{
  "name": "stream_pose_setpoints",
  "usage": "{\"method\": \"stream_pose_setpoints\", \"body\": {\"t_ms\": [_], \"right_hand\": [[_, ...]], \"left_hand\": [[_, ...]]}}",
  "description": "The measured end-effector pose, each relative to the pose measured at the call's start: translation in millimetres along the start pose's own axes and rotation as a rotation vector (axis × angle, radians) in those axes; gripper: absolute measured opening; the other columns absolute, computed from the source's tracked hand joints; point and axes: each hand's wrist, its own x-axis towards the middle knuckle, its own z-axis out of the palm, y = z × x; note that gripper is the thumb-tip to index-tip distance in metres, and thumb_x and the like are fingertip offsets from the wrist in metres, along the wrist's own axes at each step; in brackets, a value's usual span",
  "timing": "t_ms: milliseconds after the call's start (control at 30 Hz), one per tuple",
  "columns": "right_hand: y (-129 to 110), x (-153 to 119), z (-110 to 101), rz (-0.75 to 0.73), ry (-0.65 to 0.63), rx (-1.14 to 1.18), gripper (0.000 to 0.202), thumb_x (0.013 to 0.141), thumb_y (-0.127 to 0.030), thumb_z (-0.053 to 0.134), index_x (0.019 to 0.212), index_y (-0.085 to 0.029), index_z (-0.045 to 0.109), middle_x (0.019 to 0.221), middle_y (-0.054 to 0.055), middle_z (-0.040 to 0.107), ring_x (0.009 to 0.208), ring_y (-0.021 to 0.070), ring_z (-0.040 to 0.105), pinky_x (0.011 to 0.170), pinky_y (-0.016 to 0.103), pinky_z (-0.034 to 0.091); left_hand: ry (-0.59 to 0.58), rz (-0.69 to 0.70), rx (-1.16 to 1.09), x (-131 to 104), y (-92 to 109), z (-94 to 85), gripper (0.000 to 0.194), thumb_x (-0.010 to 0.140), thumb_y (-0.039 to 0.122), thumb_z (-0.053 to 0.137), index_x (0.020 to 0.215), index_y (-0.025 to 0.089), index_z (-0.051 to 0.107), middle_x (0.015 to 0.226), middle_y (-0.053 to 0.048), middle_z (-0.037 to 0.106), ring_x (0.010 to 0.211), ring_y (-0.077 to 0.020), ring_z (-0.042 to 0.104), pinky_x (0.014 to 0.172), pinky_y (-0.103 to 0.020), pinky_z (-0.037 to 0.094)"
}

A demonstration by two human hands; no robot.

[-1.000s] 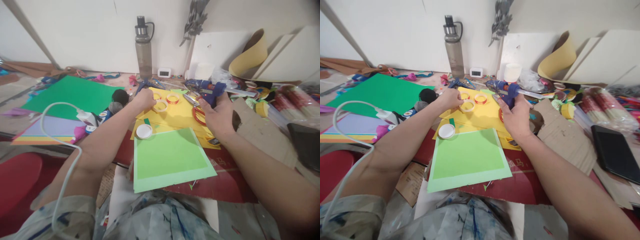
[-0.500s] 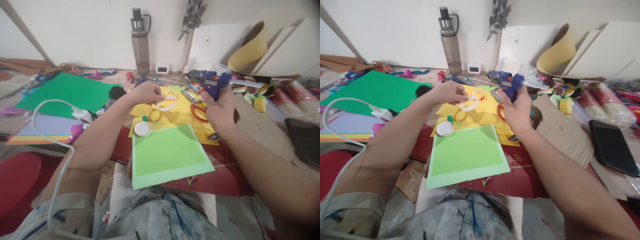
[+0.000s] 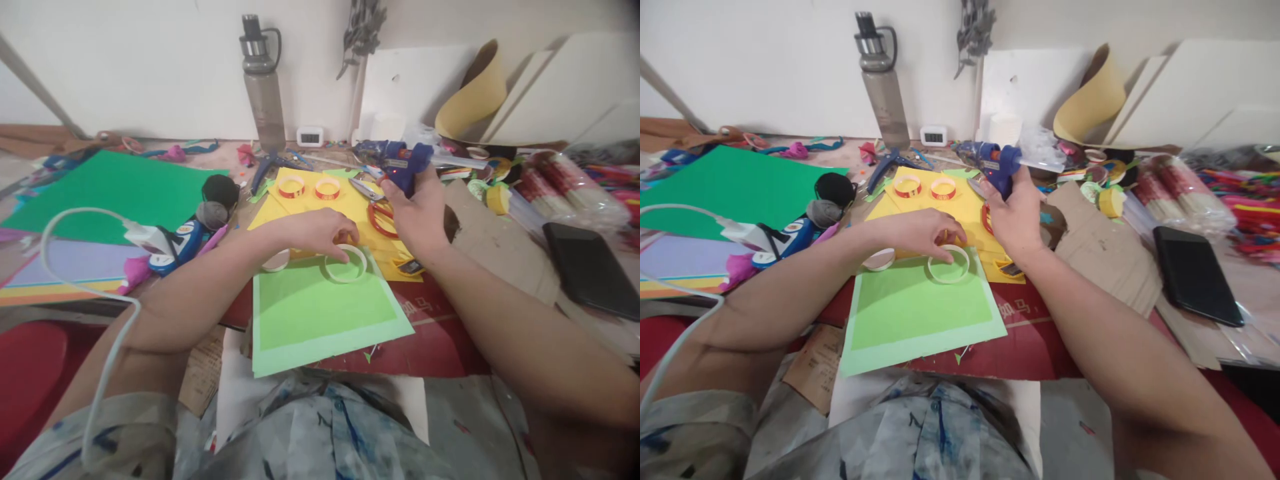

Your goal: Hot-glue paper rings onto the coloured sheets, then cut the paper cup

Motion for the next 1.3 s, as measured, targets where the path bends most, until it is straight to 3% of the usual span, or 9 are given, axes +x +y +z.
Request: {"method": "stream_pose_setpoints", "body": {"t_ms": [267,500,967,1133,1300], "right_hand": [[-9,3,2,0.084,0.077,0.026,0.044,0.098,-0.059,0.065,0.135,-0.034,0.060,0.124,0.010,0.077,0.114,0.0340,0.074,0.103,0.060,0.059],[-19,4,3,0.098,0.128,0.046,0.042,0.094,-0.058,0.070,0.125,-0.031,0.062,0.126,0.011,0.077,0.116,0.0343,0.073,0.107,0.060,0.057],[-26,5,-4,0.147,0.063,0.039,0.055,0.096,-0.065,0.068,0.132,-0.023,0.064,0.128,0.016,0.075,0.119,0.0373,0.071,0.110,0.063,0.054],[-21,5,-2,0.154,0.058,0.026,0.058,0.096,-0.068,0.067,0.134,-0.024,0.064,0.130,0.016,0.075,0.120,0.0373,0.071,0.110,0.063,0.055],[-21,5,-2,0.150,0.061,0.044,0.061,0.095,-0.067,0.068,0.136,-0.023,0.062,0.129,0.016,0.075,0.117,0.0369,0.073,0.109,0.063,0.056]], "left_hand": [[-0.031,-0.081,-0.089,4,9,2.0,0.035,0.080,0.029,0.085,0.112,0.016,0.077,0.100,-0.005,0.079,0.084,-0.0162,0.069,0.076,-0.026,0.047],[-0.098,-0.117,-0.130,7,8,-1.2,0.040,0.078,0.033,0.084,0.112,0.016,0.074,0.102,-0.006,0.079,0.085,-0.0171,0.069,0.075,-0.026,0.048],[-0.184,-0.184,-0.212,10,7,-8.0,0.033,0.080,0.024,0.078,0.112,0.014,0.077,0.101,-0.006,0.083,0.083,-0.0154,0.074,0.075,-0.023,0.054],[-0.131,-0.195,-0.236,6,-4,-12.1,0.040,0.076,0.028,0.077,0.113,0.017,0.082,0.098,-0.006,0.084,0.090,-0.0207,0.076,0.083,-0.030,0.056],[0.055,-0.372,-0.316,1,-25,-20.5,0.039,0.067,0.027,0.078,0.105,0.019,0.085,0.090,-0.005,0.082,0.083,-0.0230,0.073,0.076,-0.032,0.055]]}}
